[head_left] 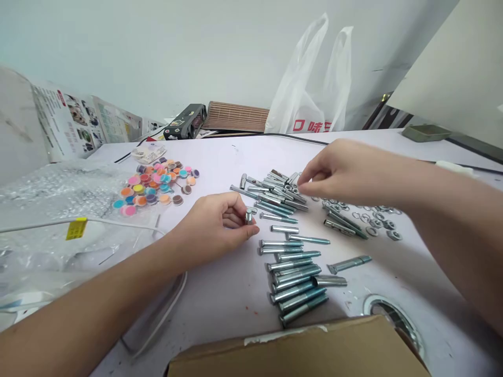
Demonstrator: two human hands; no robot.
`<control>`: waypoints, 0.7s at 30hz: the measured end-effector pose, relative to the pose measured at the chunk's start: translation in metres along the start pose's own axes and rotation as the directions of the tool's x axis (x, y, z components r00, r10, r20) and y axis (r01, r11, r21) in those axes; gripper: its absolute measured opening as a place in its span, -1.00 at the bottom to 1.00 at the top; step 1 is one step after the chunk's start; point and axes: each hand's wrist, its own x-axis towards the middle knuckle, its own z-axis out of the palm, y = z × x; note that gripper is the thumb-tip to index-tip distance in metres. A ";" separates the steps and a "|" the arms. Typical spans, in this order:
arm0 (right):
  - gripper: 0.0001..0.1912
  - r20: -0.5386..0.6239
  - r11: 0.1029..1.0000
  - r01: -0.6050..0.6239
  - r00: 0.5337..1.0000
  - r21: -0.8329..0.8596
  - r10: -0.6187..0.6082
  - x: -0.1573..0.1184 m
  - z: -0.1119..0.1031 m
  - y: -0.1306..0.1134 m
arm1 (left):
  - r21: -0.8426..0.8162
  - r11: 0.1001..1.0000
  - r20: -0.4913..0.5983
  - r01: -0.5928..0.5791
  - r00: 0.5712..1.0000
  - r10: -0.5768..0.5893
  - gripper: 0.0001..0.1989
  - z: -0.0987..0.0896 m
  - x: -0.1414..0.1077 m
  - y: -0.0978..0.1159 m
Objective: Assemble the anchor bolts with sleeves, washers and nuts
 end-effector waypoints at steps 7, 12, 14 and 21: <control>-0.65 -0.214 0.974 -0.113 0.974 -0.197 0.069 0.016 0.033 0.004 | 0.027 0.999 -0.001 -0.018 1.000 0.018 -0.72 0.000 0.000 -0.002; -0.63 -0.090 0.994 -0.080 0.993 -0.077 0.073 0.029 0.042 0.018 | 0.014 0.997 -0.010 -0.070 0.997 0.070 -0.71 0.001 0.000 -0.008; -0.60 -0.060 0.996 -0.071 0.996 -0.060 0.067 0.032 0.045 0.023 | 0.015 0.998 -0.013 -0.066 0.998 0.066 -0.70 0.001 0.000 -0.010; -0.56 -0.074 0.999 -0.049 0.996 -0.015 0.048 0.031 0.043 0.023 | 0.096 0.991 0.004 -0.093 0.996 0.094 -0.71 0.000 -0.001 -0.010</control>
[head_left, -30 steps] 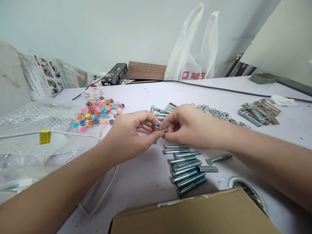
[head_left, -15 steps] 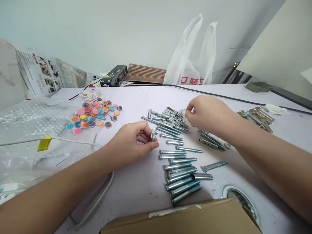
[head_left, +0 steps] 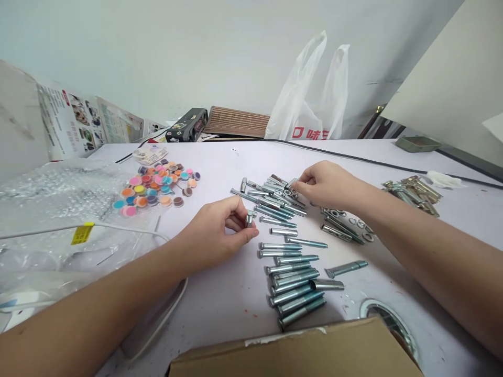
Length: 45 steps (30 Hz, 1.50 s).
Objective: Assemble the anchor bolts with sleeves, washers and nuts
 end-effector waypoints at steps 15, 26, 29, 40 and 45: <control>-0.57 0.151 0.995 -0.027 0.988 -0.094 0.041 0.003 -0.028 0.027 | 0.004 1.000 0.014 -0.001 1.000 0.001 -0.71 0.000 0.001 0.001; -0.67 0.253 0.994 -0.052 0.965 -0.092 0.074 0.004 -0.027 0.041 | 0.028 1.000 0.006 0.005 1.000 -0.005 -0.67 0.000 0.001 0.001; -0.82 0.291 0.999 -0.042 0.955 -0.035 0.050 0.003 -0.029 0.040 | 0.027 1.000 0.007 0.006 1.000 -0.006 -0.69 0.000 0.001 0.000; -0.60 0.330 0.983 0.152 0.927 0.104 -0.178 0.007 -0.024 0.057 | 0.051 0.999 -0.027 -0.010 1.000 0.011 -0.73 0.002 0.003 0.000; -0.59 0.204 0.932 0.193 0.943 0.308 -0.263 -0.009 -0.035 0.022 | 0.052 0.999 -0.018 -0.014 1.000 0.015 -0.75 0.002 0.002 0.000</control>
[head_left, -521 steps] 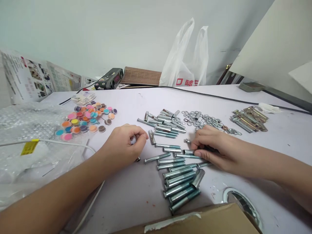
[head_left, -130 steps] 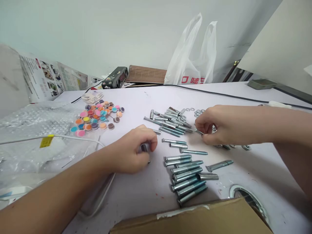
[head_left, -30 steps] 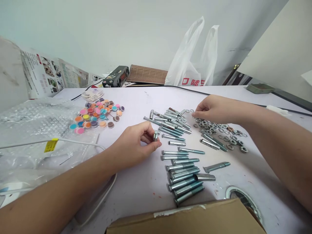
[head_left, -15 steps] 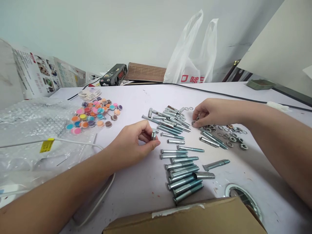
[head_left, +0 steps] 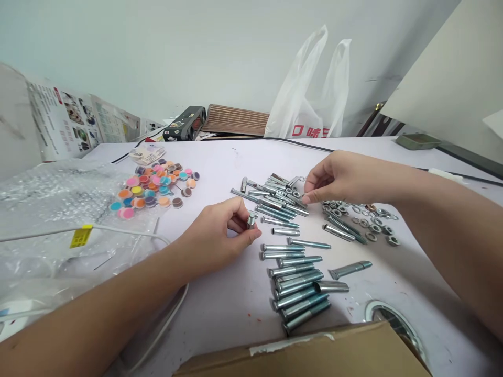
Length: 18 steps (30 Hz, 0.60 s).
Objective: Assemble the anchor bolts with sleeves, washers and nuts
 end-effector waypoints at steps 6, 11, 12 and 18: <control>-0.80 -0.083 0.753 0.305 0.944 0.583 -0.318 -0.004 0.049 -0.059 | 0.067 0.995 -0.031 -0.069 0.997 0.072 -0.80 0.002 0.000 0.000; -0.83 -0.166 0.670 0.374 0.920 0.641 -0.355 0.004 0.074 -0.064 | 0.107 0.986 -0.051 -0.130 0.989 0.136 -0.82 0.003 0.000 -0.001; -0.75 -0.167 0.689 0.369 0.924 0.624 -0.344 0.005 0.074 -0.063 | 0.111 0.985 -0.060 -0.134 0.988 0.141 -0.81 0.003 0.000 -0.001; -0.57 -0.219 0.760 0.439 0.898 0.480 -0.381 -0.002 0.074 -0.067 | 0.123 0.979 -0.066 -0.160 0.983 0.169 -0.85 0.005 -0.001 -0.001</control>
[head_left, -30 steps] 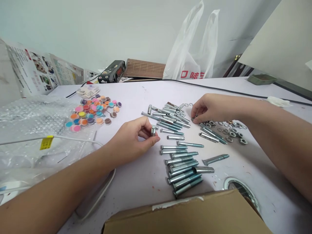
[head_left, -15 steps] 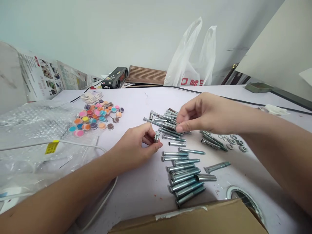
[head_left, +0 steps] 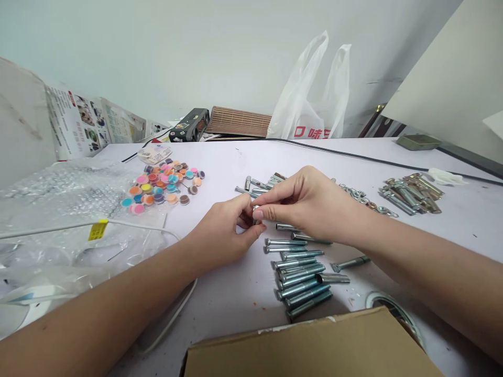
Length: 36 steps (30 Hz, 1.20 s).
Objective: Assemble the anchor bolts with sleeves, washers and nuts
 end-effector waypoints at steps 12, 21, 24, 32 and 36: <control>-0.61 -0.059 0.849 0.055 0.993 -0.526 -0.101 -0.003 -0.026 -0.018 | -0.082 0.993 0.040 0.083 0.996 -0.080 -0.77 -0.001 -0.001 -0.003; -0.63 -0.486 0.250 -0.633 0.744 -0.733 0.458 -0.008 -0.119 0.002 | -0.089 0.983 0.085 0.157 0.985 -0.150 -0.75 -0.004 -0.001 -0.001; -0.62 -0.496 0.120 -0.656 0.666 -0.746 0.557 -0.009 -0.129 0.025 | -0.082 0.986 0.096 0.147 0.986 -0.139 -0.76 -0.004 -0.001 -0.001; -0.54 -0.432 0.079 -0.644 0.593 -0.761 0.680 -0.008 -0.128 0.033 | -0.064 0.991 0.102 0.115 0.989 -0.108 -0.83 -0.007 0.001 0.002; -0.54 -0.378 0.106 -0.616 0.600 -0.780 0.705 -0.010 -0.130 0.038 | -0.011 1.000 0.131 0.010 0.991 -0.008 -0.92 -0.007 0.001 0.001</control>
